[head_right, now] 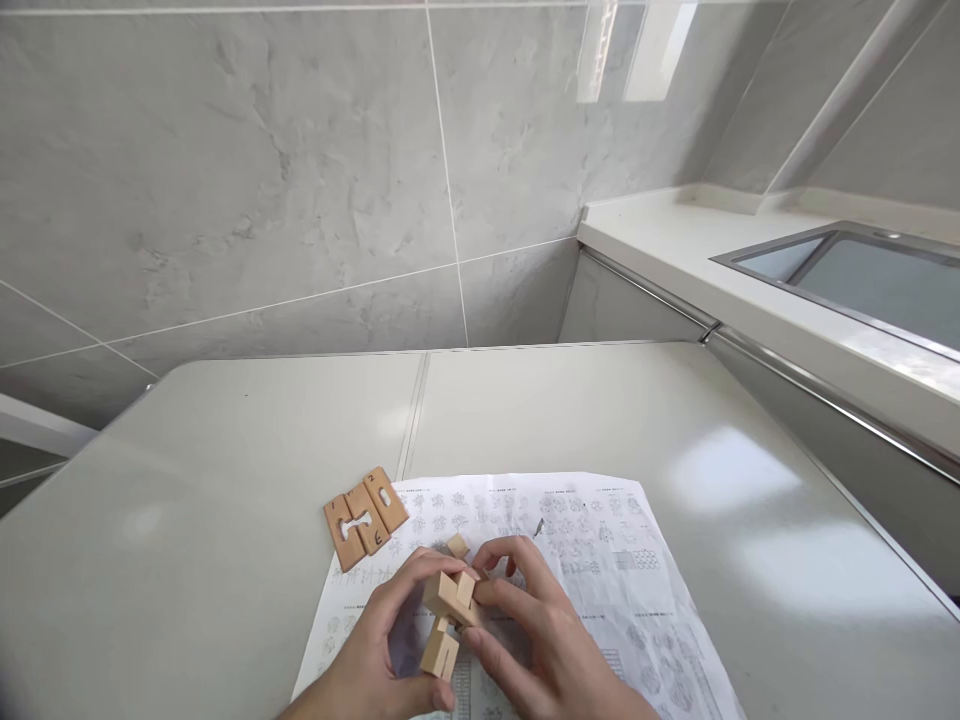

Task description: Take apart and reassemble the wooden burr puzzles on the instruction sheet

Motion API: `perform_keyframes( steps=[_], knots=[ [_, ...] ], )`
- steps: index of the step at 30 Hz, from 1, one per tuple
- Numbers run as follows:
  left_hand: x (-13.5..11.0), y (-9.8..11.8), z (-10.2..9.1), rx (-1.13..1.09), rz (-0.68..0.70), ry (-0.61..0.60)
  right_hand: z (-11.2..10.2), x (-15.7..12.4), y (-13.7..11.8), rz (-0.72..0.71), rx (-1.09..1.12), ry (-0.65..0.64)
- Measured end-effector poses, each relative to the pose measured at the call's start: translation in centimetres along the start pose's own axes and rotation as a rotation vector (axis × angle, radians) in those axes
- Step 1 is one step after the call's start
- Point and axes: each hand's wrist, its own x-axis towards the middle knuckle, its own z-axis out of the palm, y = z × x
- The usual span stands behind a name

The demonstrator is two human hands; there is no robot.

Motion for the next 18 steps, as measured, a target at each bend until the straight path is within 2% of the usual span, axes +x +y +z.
perform_keyframes(
  steps=[6, 12, 18],
  knots=[
    [-0.07, -0.24, -0.02, 0.013, 0.027, -0.005, -0.28, 0.26, -0.63, 0.034, 0.119, -0.006],
    [-0.27, -0.07, 0.27, -0.009, 0.111, 0.002, -0.66, -0.03, -0.59, 0.086, 0.224, -0.068],
    [-0.34, 0.09, 0.35, 0.022, 0.089, -0.009, -0.91, -0.20, 0.12, 0.120, 0.305, -0.096]
  ],
)
